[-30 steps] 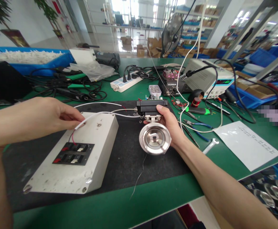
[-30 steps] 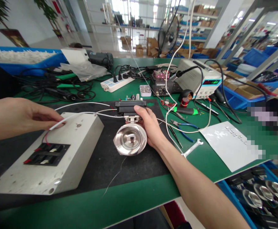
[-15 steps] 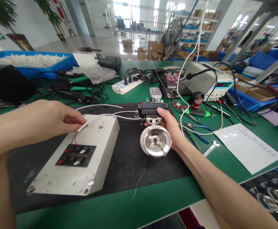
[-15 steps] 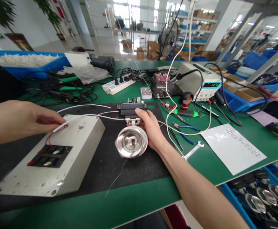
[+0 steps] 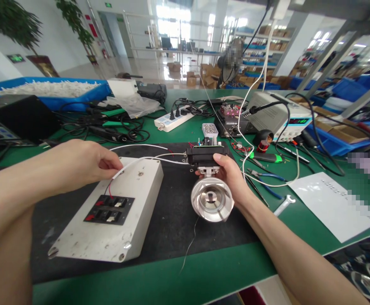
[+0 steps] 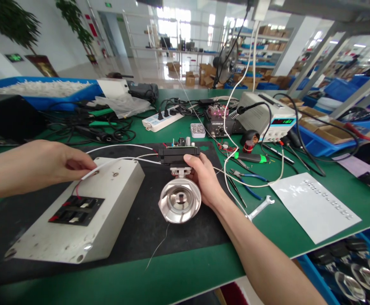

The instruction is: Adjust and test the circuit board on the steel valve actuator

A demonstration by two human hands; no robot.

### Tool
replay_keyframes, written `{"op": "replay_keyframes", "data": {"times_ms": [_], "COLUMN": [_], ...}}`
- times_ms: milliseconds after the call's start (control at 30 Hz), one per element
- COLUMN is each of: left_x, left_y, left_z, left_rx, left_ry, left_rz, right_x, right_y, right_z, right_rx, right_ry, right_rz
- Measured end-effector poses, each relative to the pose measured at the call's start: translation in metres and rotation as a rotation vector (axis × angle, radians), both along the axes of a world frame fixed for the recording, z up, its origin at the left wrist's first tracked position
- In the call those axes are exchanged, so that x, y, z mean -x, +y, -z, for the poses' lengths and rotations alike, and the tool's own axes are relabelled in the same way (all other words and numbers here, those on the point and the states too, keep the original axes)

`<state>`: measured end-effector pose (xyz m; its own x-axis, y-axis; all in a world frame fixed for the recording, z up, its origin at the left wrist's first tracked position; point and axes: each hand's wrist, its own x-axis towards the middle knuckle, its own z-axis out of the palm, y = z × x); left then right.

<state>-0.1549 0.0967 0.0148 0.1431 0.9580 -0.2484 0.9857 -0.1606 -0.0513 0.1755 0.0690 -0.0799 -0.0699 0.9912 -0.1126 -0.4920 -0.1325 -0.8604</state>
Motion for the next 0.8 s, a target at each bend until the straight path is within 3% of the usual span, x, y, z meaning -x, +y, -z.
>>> {"op": "replay_keyframes", "data": {"times_ms": [433,633,800], "left_x": [-0.005,0.005,-0.001], "left_y": [-0.001,-0.003,-0.015], "left_z": [-0.002,0.003,-0.005], "left_rx": [-0.002,-0.052,-0.066], "left_ry": [0.006,-0.022,0.001], "left_rz": [-0.003,0.08,0.124], "right_x": [-0.001,-0.002,-0.001], "right_y": [0.002,-0.004,-0.001], "right_z": [0.004,0.002,0.003], "right_rx": [-0.043,-0.048,-0.003], "right_ry": [-0.007,-0.037,-0.034], "right_rz": [-0.002,-0.006,-0.015]}}
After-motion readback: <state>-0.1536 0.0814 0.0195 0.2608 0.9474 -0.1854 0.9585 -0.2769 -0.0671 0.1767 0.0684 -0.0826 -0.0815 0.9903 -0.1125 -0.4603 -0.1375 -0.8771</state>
